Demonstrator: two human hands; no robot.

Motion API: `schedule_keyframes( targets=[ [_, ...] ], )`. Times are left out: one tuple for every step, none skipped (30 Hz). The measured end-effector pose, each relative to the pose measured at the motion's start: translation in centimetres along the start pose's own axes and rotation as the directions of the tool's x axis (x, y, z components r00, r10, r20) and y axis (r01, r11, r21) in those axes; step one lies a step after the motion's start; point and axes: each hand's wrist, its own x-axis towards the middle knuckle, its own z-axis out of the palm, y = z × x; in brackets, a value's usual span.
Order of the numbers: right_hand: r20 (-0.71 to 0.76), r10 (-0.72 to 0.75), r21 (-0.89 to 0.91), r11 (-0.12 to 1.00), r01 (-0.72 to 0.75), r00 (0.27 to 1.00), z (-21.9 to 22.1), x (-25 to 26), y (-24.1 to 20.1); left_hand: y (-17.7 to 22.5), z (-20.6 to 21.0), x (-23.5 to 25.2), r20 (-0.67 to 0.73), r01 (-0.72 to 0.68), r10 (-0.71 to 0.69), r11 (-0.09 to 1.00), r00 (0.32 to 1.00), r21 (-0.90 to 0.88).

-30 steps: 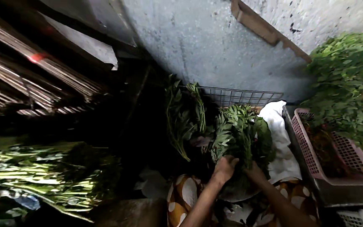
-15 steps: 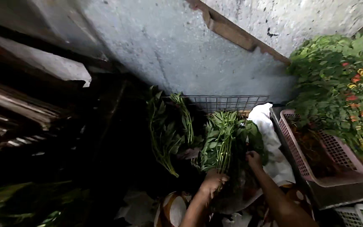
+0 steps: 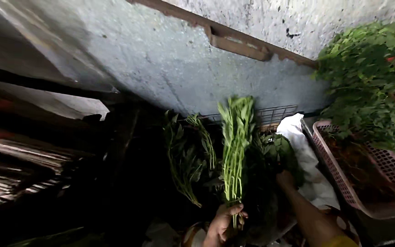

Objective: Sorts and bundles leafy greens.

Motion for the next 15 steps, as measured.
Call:
schedule_keyframes(
  targets=[
    [0.006,-0.011,0.003,1.0,0.011,1.0,-0.1,-0.1,0.3,-1.7,-0.5,1.4,0.006,0.065,-0.064,0.998,0.998,-0.023],
    [0.03,-0.022,-0.024,0.999,0.023,0.999,-0.1,-0.3,0.6,-3.2,-0.7,2.3,0.0,0.091,-0.091,0.995,0.996,-0.044],
    [0.047,-0.024,-0.064,0.998,0.027,0.999,-0.1,-0.5,0.8,-4.2,-0.7,2.7,-0.006,0.083,-0.083,0.995,0.997,-0.053],
    [0.056,-0.018,-0.096,0.995,0.024,0.998,-0.1,-0.6,1.0,-4.8,-0.7,2.8,-0.004,0.051,-0.051,0.998,0.999,-0.044],
    [0.061,-0.008,-0.107,0.994,0.014,0.998,-0.2,-0.8,1.2,-5.0,-0.6,2.7,0.006,0.013,-0.013,1.0,1.0,-0.016],
    [0.065,0.001,-0.088,0.996,0.004,0.998,-0.2,-0.9,1.3,-5.0,-0.6,2.5,0.019,-0.015,0.015,1.0,1.0,0.013],
    [0.068,0.009,-0.034,0.999,-0.007,0.998,-0.3,-1.0,1.4,-4.9,-0.7,2.2,0.031,-0.028,0.027,0.999,0.999,0.034],
    [0.074,0.017,0.06,0.998,-0.022,0.997,-0.4,-1.2,1.6,-4.8,-0.8,2.0,0.024,-0.04,0.038,0.997,0.999,0.063],
    [0.09,0.027,0.181,0.982,-0.043,0.996,-0.5,-1.2,1.6,-4.7,-0.7,1.9,-0.011,-0.064,0.065,0.993,0.998,0.096],
    [0.112,0.037,0.3,0.951,-0.07,0.993,-0.8,-1.5,1.4,-4.6,-0.5,1.6,-0.063,-0.116,0.126,0.983,0.99,0.14],
    [0.138,0.031,0.431,0.898,-0.088,0.99,-1.3,-2.5,1.1,-4.5,-0.1,1.2,-0.113,-0.202,0.229,0.957,0.967,0.209],
    [0.161,0.005,0.513,0.854,-0.088,0.987,-2.0,-3.6,0.8,-4.3,0.3,0.8,-0.129,-0.306,0.354,0.907,0.926,0.29],
    [0.184,-0.049,0.561,0.825,-0.064,0.982,-2.7,-4.8,0.6,-4.2,0.6,0.4,-0.117,-0.41,0.47,0.847,0.875,0.339],
    [0.207,-0.114,0.602,0.798,-0.035,0.972,-3.2,-6.2,0.6,-4.1,0.8,0.3,-0.103,-0.49,0.552,0.8,0.828,0.346],
    [0.234,-0.193,0.637,0.771,0.0,0.953,-3.7,-7.8,0.7,-3.9,0.9,0.3,-0.097,-0.524,0.58,0.786,0.809,0.326]
  ],
)
